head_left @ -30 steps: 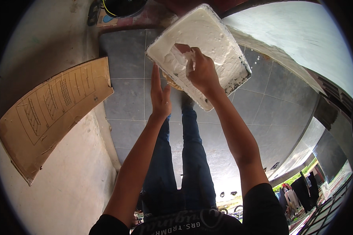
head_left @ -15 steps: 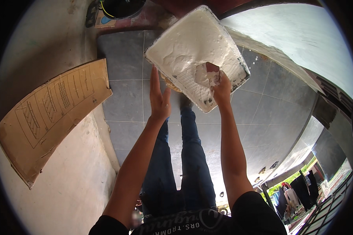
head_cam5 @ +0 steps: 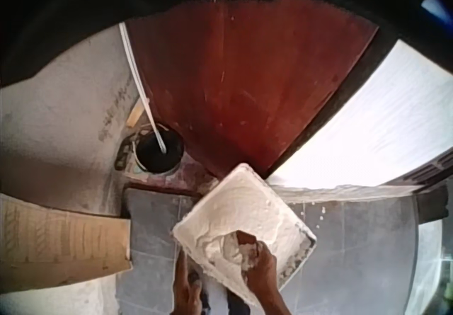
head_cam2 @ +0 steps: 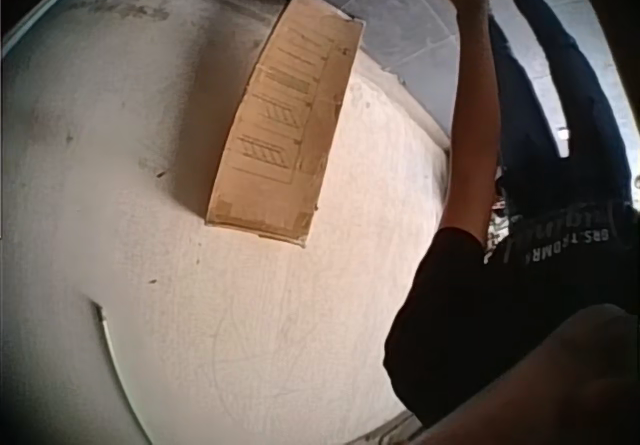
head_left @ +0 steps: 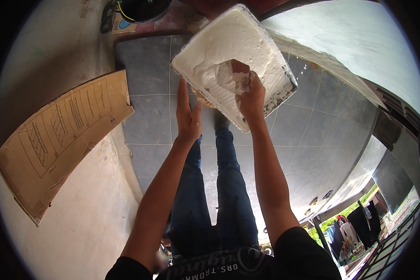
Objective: The person applies white wall putty to a wall near a doorway using a putty knife, repeatedly fetching more putty from a container on the floor.
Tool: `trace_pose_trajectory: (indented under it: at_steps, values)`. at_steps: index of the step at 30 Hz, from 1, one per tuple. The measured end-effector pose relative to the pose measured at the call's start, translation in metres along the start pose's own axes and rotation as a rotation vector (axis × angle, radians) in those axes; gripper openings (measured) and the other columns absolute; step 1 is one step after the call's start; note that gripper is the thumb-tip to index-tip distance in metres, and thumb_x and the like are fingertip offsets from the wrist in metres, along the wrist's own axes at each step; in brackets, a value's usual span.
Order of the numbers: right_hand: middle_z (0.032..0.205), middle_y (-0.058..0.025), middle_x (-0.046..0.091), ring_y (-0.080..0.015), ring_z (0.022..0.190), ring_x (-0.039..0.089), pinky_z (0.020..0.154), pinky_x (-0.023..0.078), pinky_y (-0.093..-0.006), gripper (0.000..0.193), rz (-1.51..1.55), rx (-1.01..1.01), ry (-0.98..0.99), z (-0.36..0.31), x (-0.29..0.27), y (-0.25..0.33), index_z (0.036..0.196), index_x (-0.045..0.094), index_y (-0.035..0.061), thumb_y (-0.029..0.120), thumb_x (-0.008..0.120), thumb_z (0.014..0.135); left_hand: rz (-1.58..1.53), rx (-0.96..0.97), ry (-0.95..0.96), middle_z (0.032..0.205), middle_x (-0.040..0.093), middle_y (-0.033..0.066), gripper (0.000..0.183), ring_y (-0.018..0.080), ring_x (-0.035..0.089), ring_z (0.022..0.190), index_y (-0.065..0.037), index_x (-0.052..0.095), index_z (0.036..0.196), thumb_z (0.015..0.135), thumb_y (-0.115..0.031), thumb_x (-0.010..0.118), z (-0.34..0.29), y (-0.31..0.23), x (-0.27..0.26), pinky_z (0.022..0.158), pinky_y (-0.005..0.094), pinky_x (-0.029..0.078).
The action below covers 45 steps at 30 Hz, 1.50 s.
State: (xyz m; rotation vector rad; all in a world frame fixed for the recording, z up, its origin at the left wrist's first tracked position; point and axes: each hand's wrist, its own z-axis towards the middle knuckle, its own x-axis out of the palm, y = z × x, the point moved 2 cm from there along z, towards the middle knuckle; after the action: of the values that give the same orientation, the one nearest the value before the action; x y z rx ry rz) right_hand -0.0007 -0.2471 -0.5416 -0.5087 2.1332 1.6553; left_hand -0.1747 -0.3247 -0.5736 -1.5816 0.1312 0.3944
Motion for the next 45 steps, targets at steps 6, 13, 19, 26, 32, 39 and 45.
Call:
trace_pose_trajectory:
  at_steps: [6, 13, 19, 26, 32, 39, 45]
  values:
    - [0.096, -0.0117, 0.068, -0.0177, 0.083, 0.065, 0.074, 0.052, -0.0297, 0.033, 0.193, 0.206, -0.398, -0.004, -0.078, -0.106, 0.107, 0.060, -0.0054, -0.008, 0.058, 0.074, 0.009, 0.007, -0.003, 0.153, 0.020, 0.0244, 0.070, 0.0388, 0.022, 0.141, 0.003, 0.017, 0.148, 0.097, -0.041, 0.038, 0.001, -0.001, 0.005, 0.115, 0.0454, 0.019]
    - [0.096, -0.0113, 0.067, -0.0183, 0.083, 0.064, 0.074, 0.051, -0.0295, 0.031, 0.233, 0.269, -0.457, 0.000, -0.073, -0.136, 0.106, 0.060, -0.0049, -0.006, 0.063, 0.075, 0.011, -0.005, -0.019, 0.153, 0.020, 0.0247, 0.073, 0.0391, 0.022, 0.141, 0.002, 0.016, 0.148, 0.097, -0.045, 0.036, 0.000, -0.002, 0.007, 0.114, 0.0462, 0.019]
    - [0.090, -0.0122, 0.065, -0.0217, 0.080, 0.063, 0.073, 0.049, -0.0324, 0.026, 0.222, 0.295, -0.414, 0.008, -0.049, -0.138, 0.097, 0.059, -0.0066, -0.002, 0.067, 0.073, 0.025, -0.004, -0.002, 0.152, 0.020, 0.0252, 0.073, 0.0399, 0.022, 0.141, 0.002, 0.016, 0.148, 0.097, -0.046, 0.036, 0.001, -0.002, 0.006, 0.114, 0.0471, 0.019]
    - [0.098, -0.0121, 0.063, -0.0195, 0.080, 0.064, 0.064, 0.054, -0.0300, 0.033, 0.640, 0.507, -0.321, 0.010, -0.048, -0.122, 0.106, 0.057, -0.0037, 0.000, 0.070, 0.076, 0.036, 0.006, -0.006, 0.152, 0.021, 0.0255, 0.073, 0.0402, 0.022, 0.141, 0.004, 0.017, 0.147, 0.097, -0.045, 0.036, 0.000, -0.001, 0.009, 0.114, 0.0469, 0.018]
    - [0.100, -0.0127, 0.063, -0.0199, 0.080, 0.065, 0.067, 0.059, -0.0319, 0.038, 0.881, 0.455, -0.319, 0.000, -0.055, -0.094, 0.112, 0.055, -0.0046, -0.001, 0.069, 0.078, 0.043, 0.004, -0.009, 0.152, 0.021, 0.0260, 0.073, 0.0405, 0.021, 0.141, 0.005, 0.017, 0.147, 0.096, -0.044, 0.037, 0.000, 0.000, 0.005, 0.115, 0.0466, 0.018]
    - [0.104, -0.0098, 0.062, -0.0167, 0.083, 0.064, 0.064, 0.055, -0.0267, 0.037, 0.506, 0.340, -0.302, -0.004, -0.075, -0.104, 0.115, 0.055, -0.0017, 0.002, 0.069, 0.082, 0.039, -0.023, -0.011, 0.152, 0.021, 0.0262, 0.074, 0.0405, 0.022, 0.141, 0.005, 0.018, 0.147, 0.096, -0.044, 0.038, 0.001, -0.005, 0.011, 0.115, 0.0466, 0.018]
    - [0.106, -0.0111, 0.062, -0.0179, 0.086, 0.065, 0.069, 0.057, -0.0282, 0.037, 0.736, 0.411, -0.274, -0.005, -0.069, -0.087, 0.116, 0.055, -0.0024, 0.002, 0.069, 0.082, 0.047, -0.025, -0.009, 0.152, 0.021, 0.0262, 0.073, 0.0407, 0.022, 0.141, 0.005, 0.018, 0.147, 0.095, -0.042, 0.039, -0.002, -0.002, 0.007, 0.115, 0.0469, 0.018]
